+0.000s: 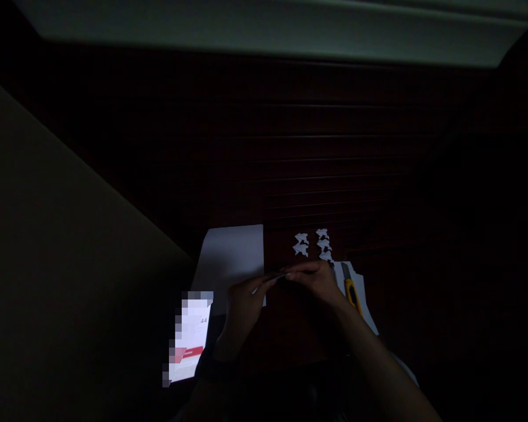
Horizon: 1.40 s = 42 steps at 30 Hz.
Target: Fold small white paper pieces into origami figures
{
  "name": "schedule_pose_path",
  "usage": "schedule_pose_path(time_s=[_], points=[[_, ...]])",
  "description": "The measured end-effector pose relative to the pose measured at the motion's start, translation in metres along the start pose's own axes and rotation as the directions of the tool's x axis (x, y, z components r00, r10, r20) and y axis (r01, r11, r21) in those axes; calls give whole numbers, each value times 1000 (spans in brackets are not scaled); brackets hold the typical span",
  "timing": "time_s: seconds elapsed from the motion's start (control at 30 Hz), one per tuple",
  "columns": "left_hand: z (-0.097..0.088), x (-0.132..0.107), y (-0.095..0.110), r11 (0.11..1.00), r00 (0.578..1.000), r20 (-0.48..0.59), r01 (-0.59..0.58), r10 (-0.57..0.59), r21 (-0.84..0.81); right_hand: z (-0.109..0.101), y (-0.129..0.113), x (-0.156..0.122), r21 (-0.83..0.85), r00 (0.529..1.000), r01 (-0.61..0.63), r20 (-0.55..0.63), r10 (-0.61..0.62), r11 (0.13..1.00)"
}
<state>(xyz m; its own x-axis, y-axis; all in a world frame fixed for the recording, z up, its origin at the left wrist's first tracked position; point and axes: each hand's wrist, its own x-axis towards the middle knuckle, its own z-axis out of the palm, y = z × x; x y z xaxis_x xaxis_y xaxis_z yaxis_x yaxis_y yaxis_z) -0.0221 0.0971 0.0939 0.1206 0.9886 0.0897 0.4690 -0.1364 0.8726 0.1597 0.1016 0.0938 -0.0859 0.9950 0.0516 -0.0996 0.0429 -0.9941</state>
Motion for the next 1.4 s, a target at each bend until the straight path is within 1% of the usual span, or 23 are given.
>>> schedule_pose_path(time_s=[0.1, 0.2, 0.43, 0.6, 0.77, 0.87, 1.03, 1.13, 1.23, 1.4], points=[[-2, 0, 4, 1000, 1000, 8, -20, 20, -17, 1, -1, 0, 32, 999, 23, 29, -24, 999], [-3, 1, 6, 1000, 1000, 6, -21, 21, -12, 1, -1, 0, 46, 999, 20, 25, -21, 999], [-1, 1, -2, 999, 999, 25, -35, 34, 37, 0, 1, 0, 43, 1000, 7, 14, -8, 999], [0, 1, -6, 992, 999, 34, -40, 36, 122, -1, 3, -1, 74, 1000, 7, -23, -5, 997], [1, 1, -7, 985, 997, 56, -56, 48, 164, -1, 2, -2, 77, 1000, 24, -10, -23, 997], [2, 1, -8, 987, 996, 61, -70, 62, 146, -1, 0, -2, 75, 1000, 13, 6, -14, 997], [3, 0, -11, 986, 997, 51, -73, 66, 148, -2, 0, -2, 77, 1000, 29, -6, -28, 997], [4, 0, -13, 990, 996, 40, -86, 82, 112, -3, 1, -1, 72, 999, 41, 11, -42, 997], [5, 1, -14, 991, 994, 53, -105, 101, 86, -3, 3, 0, 77, 998, 51, 22, -53, 996], [4, 1, -12, 990, 994, 68, -87, 80, 108, -2, 3, 0, 80, 998, 55, 2, -56, 995]])
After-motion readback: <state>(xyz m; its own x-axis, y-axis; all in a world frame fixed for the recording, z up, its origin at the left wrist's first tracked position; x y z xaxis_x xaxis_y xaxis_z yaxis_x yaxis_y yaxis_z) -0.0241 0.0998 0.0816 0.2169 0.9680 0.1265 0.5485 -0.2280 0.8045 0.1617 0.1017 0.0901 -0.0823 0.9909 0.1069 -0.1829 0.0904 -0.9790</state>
